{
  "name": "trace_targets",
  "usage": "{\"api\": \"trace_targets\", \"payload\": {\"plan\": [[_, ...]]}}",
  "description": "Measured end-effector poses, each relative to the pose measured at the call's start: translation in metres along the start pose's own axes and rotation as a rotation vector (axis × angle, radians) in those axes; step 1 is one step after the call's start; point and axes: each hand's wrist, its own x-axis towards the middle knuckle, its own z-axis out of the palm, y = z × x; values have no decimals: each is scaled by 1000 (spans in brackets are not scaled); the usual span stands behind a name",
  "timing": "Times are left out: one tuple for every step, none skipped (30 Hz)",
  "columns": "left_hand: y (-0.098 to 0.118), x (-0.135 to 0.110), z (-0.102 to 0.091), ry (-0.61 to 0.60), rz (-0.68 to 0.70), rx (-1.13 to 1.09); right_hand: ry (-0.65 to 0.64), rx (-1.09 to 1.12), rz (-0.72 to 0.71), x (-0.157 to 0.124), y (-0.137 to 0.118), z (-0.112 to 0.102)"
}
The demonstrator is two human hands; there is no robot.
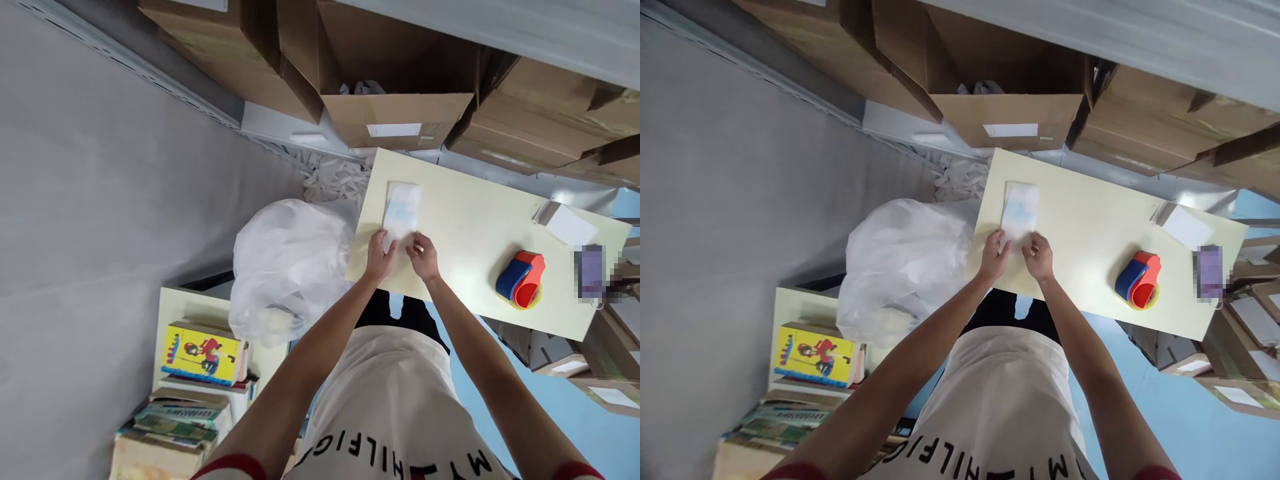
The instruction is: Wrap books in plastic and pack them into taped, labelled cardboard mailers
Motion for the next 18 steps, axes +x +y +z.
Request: {"api": "trace_targets", "payload": {"plan": [[0,11,-7,12,13,-2,-3,5,-7,8,-6,8],[0,22,-13,21,22,-4,-3,12,-13,16,-11,15],[0,33,-18,26,28,-8,-2,19,-17,24,-15,21],[0,44,-23,28,35,-16,0,26,-21,31,-19,26],[0,53,-27,24,43,-25,2,31,-24,37,-21,31],[0,62,-30,16,55,-36,3,33,-29,43,-23,35],[-1,70,-33,7,70,-48,4,31,-37,49,-25,38],[-1,77,-35,2,85,-58,3,26,-48,53,-26,40],[-2,82,-36,1,98,-65,2,18,-61,57,-27,42],[-3,87,-37,4,109,-67,4,8,-72,61,-28,44],[-4,90,-37,8,116,-67,6,-2,-80,63,-28,45],[-5,92,-38,11,123,-65,7,-11,-86,65,-28,46],[-6,94,-38,11,132,-61,7,-19,-91,67,-29,46],[-7,95,-37,10,144,-54,3,-25,-95,68,-29,46],[-8,95,-37,9,158,-45,-3,-29,-99,68,-29,46],[-9,94,-37,11,173,-32,-12,-31,-105,68,-29,46],[-10,94,-37,15,189,-19,-23,-31,-111,67,-29,45],[-10,92,-36,21,201,-5,-32,-29,-115,66,-29,45]]}}
